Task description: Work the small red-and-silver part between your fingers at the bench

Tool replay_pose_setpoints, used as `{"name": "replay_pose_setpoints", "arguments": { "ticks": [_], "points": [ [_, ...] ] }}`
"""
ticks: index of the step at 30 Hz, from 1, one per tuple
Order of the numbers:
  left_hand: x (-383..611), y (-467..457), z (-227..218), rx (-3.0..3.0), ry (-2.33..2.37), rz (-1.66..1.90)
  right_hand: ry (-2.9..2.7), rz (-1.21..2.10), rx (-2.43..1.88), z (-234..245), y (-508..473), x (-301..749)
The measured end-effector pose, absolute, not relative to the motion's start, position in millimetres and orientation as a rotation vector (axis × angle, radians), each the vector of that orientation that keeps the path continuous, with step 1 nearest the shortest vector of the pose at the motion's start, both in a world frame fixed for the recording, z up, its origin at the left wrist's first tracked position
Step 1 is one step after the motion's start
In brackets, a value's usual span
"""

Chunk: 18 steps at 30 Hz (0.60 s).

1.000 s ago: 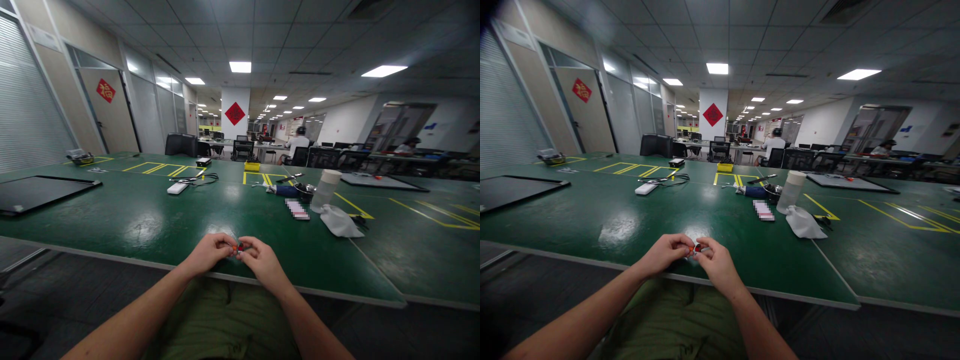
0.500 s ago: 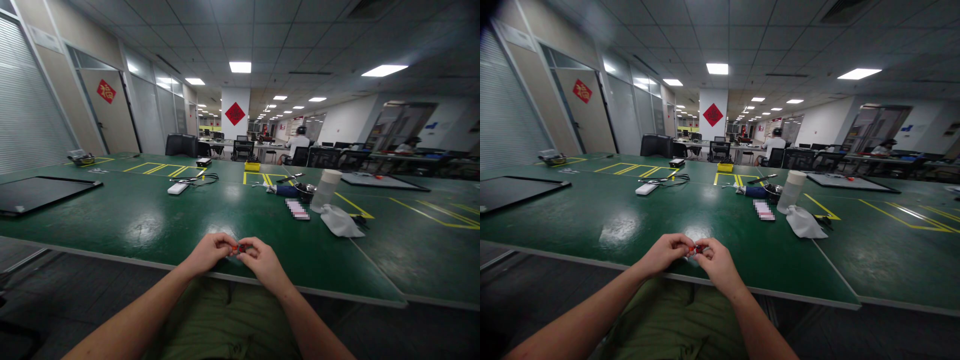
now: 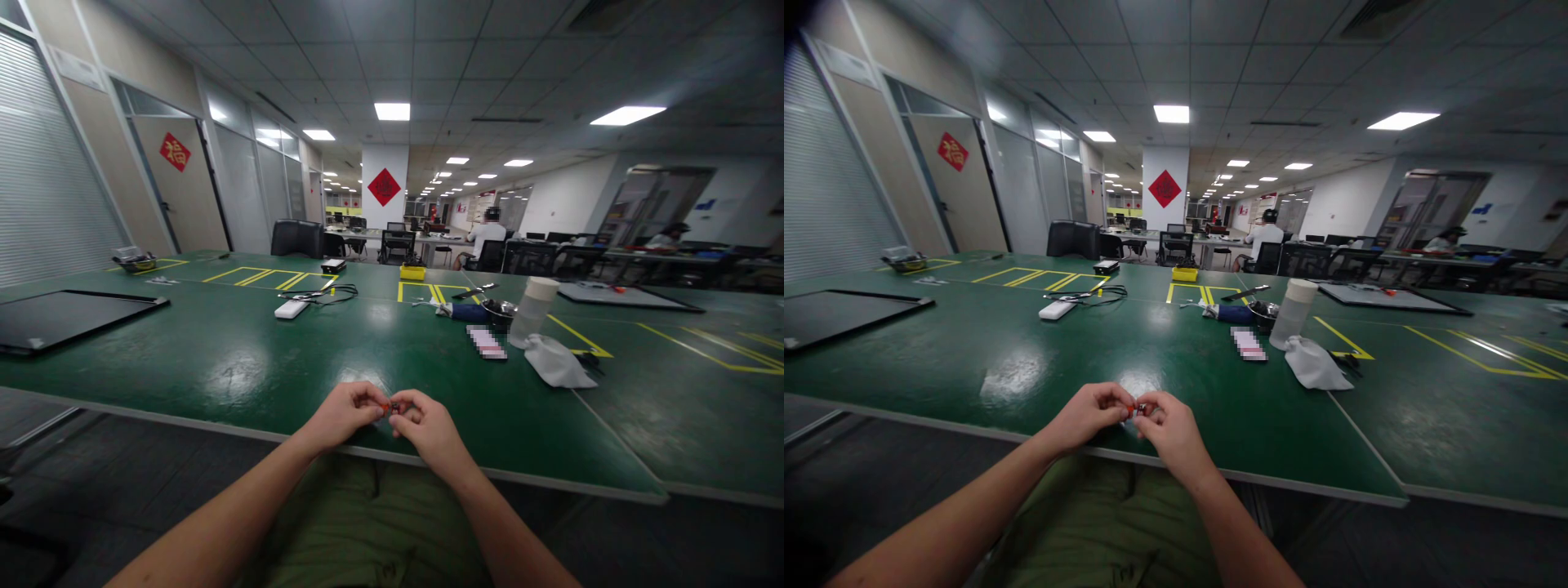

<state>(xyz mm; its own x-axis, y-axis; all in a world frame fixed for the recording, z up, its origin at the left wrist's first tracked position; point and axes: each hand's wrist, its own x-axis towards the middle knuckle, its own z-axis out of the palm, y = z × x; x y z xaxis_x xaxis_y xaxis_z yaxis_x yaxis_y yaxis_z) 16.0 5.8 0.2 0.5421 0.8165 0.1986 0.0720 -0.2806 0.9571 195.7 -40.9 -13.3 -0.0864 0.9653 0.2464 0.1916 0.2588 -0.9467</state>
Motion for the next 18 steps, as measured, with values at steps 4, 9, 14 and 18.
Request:
{"name": "replay_pose_setpoints", "arguments": {
  "ticks": [4,9,14,18],
  "points": [
    [15.9,5.8,0.3,1.705,0.727,0.871,-1.501,0.960,-1.114,-12.9,-41.6,195.5],
    [15.7,5.9,-1.2,1.721,0.720,0.857,-1.471,0.981,-1.096,-14.8,-40.2,195.5],
    [16.2,6.1,-1.5,1.704,0.720,0.862,-1.483,0.977,-1.064,-16.0,-39.3,196.9],
    [16.8,6.0,-1.6,1.684,0.700,0.867,-1.493,0.966,-1.092,-14.7,-39.7,197.6]
  ]
}}
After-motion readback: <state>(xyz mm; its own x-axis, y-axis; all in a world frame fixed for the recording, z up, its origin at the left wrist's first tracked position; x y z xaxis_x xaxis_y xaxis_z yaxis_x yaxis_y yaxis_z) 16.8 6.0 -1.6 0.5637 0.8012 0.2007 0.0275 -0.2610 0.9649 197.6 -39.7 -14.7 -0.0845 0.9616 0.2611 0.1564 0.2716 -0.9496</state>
